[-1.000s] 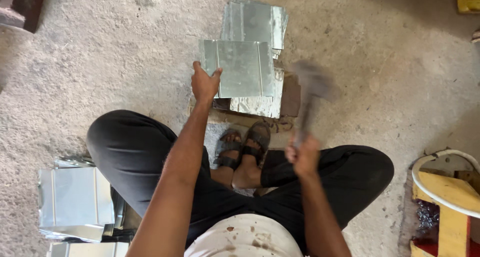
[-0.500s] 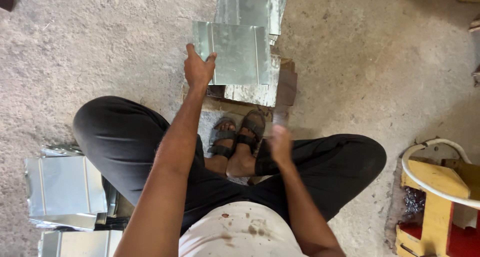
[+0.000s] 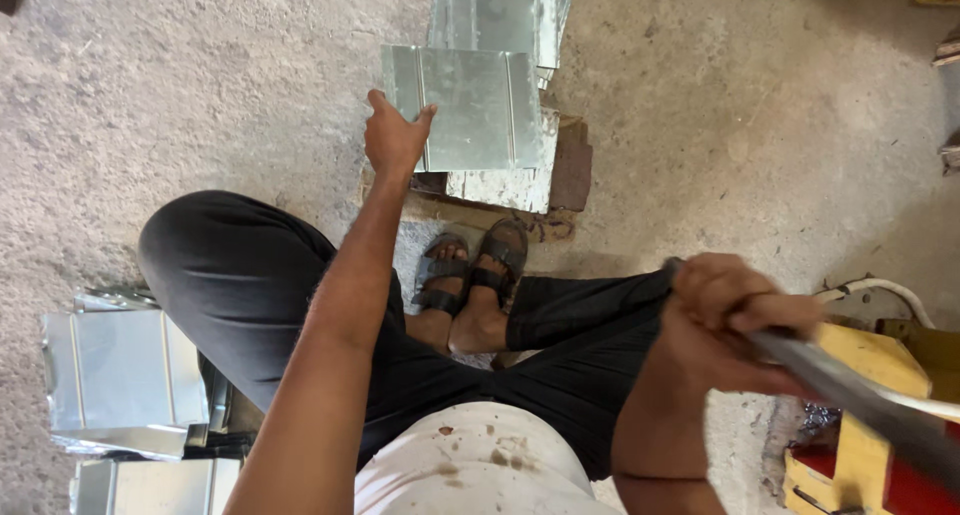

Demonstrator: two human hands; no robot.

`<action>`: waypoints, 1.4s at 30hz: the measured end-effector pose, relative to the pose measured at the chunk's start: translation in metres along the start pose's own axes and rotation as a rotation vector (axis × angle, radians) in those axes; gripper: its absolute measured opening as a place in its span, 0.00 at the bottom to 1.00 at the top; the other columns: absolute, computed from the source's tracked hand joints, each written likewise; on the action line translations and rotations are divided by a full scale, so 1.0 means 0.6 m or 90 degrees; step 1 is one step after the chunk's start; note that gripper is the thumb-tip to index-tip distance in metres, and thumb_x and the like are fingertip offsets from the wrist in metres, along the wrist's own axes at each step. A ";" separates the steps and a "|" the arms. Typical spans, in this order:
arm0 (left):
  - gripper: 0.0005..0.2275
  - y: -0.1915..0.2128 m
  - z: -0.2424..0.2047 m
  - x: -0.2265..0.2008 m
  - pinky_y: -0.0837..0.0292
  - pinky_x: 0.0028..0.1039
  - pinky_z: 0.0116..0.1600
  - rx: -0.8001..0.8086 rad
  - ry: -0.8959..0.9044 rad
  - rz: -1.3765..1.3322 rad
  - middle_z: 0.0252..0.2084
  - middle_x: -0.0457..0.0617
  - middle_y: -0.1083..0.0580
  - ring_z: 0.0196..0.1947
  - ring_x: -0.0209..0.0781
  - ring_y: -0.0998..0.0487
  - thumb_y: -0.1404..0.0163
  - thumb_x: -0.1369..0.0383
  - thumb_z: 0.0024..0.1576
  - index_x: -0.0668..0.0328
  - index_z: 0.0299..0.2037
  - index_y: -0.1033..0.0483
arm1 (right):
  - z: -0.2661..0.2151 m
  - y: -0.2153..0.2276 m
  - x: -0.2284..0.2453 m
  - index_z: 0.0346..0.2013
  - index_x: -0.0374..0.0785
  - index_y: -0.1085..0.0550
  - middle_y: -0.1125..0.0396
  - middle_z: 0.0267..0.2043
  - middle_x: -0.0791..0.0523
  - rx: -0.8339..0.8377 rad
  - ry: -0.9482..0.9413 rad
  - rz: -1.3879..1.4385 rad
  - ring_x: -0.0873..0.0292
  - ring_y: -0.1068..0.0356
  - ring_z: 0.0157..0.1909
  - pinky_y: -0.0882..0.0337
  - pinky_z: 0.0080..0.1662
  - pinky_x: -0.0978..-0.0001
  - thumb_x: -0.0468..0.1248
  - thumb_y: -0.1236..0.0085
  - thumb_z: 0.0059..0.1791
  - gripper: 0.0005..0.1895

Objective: The person sits on the floor and uses a hammer to repeatedly strike a stack of rectangular metal sheets. The metal sheets are placed on a cushioned surface, and the person adjusts the stack occasionally while continuing to hammer the edges and surfaces.

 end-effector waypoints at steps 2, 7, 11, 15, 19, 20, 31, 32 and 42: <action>0.37 0.004 -0.005 -0.004 0.24 0.49 0.48 0.015 0.014 -0.005 0.43 0.69 0.23 0.45 0.67 0.19 0.35 0.50 0.50 0.68 0.58 0.41 | -0.091 0.012 -0.068 0.34 0.45 0.35 0.51 0.14 0.63 -0.024 -0.085 -0.035 0.67 0.53 0.13 0.51 0.20 0.71 0.75 0.62 0.50 0.36; 0.36 0.007 -0.002 -0.012 0.24 0.50 0.46 -0.009 -0.025 -0.032 0.42 0.69 0.23 0.43 0.67 0.20 0.36 0.52 0.51 0.69 0.59 0.42 | -0.338 0.032 -0.297 0.29 0.42 0.34 0.46 0.20 0.63 0.060 -0.682 -0.287 0.67 0.47 0.19 0.48 0.22 0.73 0.62 0.60 0.60 0.29; 0.34 0.011 -0.001 0.003 0.24 0.50 0.47 -0.052 -0.034 -0.056 0.42 0.70 0.22 0.43 0.69 0.19 0.36 0.54 0.53 0.69 0.57 0.41 | -0.286 0.055 -0.248 0.32 0.42 0.32 0.46 0.16 0.62 -0.103 -0.822 -0.177 0.68 0.48 0.14 0.50 0.18 0.74 0.59 0.63 0.57 0.25; 0.35 0.007 0.010 -0.008 0.24 0.50 0.46 -0.053 -0.065 -0.055 0.40 0.71 0.23 0.42 0.70 0.20 0.36 0.54 0.52 0.69 0.59 0.42 | -0.095 0.094 -0.097 0.35 0.43 0.30 0.41 0.21 0.60 -0.315 -0.578 0.117 0.66 0.52 0.16 0.52 0.19 0.74 0.57 0.57 0.55 0.21; 0.34 -0.003 -0.001 0.003 0.25 0.52 0.45 -0.023 -0.035 -0.020 0.40 0.71 0.23 0.42 0.70 0.20 0.36 0.53 0.53 0.67 0.58 0.42 | 0.079 0.040 0.057 0.32 0.48 0.37 0.47 0.15 0.66 0.150 -0.016 0.002 0.67 0.52 0.12 0.43 0.17 0.70 0.70 0.56 0.51 0.29; 0.34 -0.003 0.003 -0.002 0.25 0.52 0.45 -0.021 -0.034 -0.017 0.40 0.70 0.23 0.41 0.70 0.20 0.36 0.53 0.53 0.67 0.58 0.42 | 0.076 0.040 0.071 0.33 0.48 0.36 0.48 0.15 0.65 0.111 0.109 -0.022 0.67 0.52 0.12 0.43 0.17 0.70 0.71 0.60 0.52 0.30; 0.35 0.004 -0.006 0.000 0.25 0.51 0.46 -0.010 -0.028 -0.006 0.41 0.70 0.23 0.42 0.69 0.20 0.36 0.53 0.52 0.69 0.58 0.43 | -0.343 0.071 -0.319 0.32 0.43 0.33 0.45 0.17 0.64 -0.114 -0.877 -0.233 0.68 0.47 0.15 0.47 0.18 0.75 0.63 0.60 0.54 0.27; 0.34 0.003 0.008 -0.003 0.25 0.51 0.47 -0.010 -0.033 -0.006 0.42 0.69 0.23 0.44 0.68 0.20 0.36 0.53 0.52 0.68 0.58 0.42 | -0.319 0.078 -0.296 0.34 0.43 0.32 0.45 0.18 0.64 -0.172 -0.888 -0.186 0.69 0.48 0.15 0.48 0.18 0.76 0.63 0.60 0.55 0.27; 0.38 -0.022 0.032 0.025 0.23 0.45 0.49 0.006 -0.020 -0.077 0.45 0.68 0.22 0.45 0.63 0.19 0.31 0.51 0.47 0.65 0.58 0.40 | 0.078 0.086 0.017 0.35 0.47 0.38 0.49 0.16 0.61 -0.015 0.039 -0.099 0.70 0.55 0.11 0.49 0.16 0.73 0.71 0.70 0.51 0.32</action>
Point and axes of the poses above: each hand's wrist, its own z-axis towards the middle knuckle, its own y-axis out of the back of the hand, x = y × z, the point moved 7 cm from there along z, towards the middle knuckle
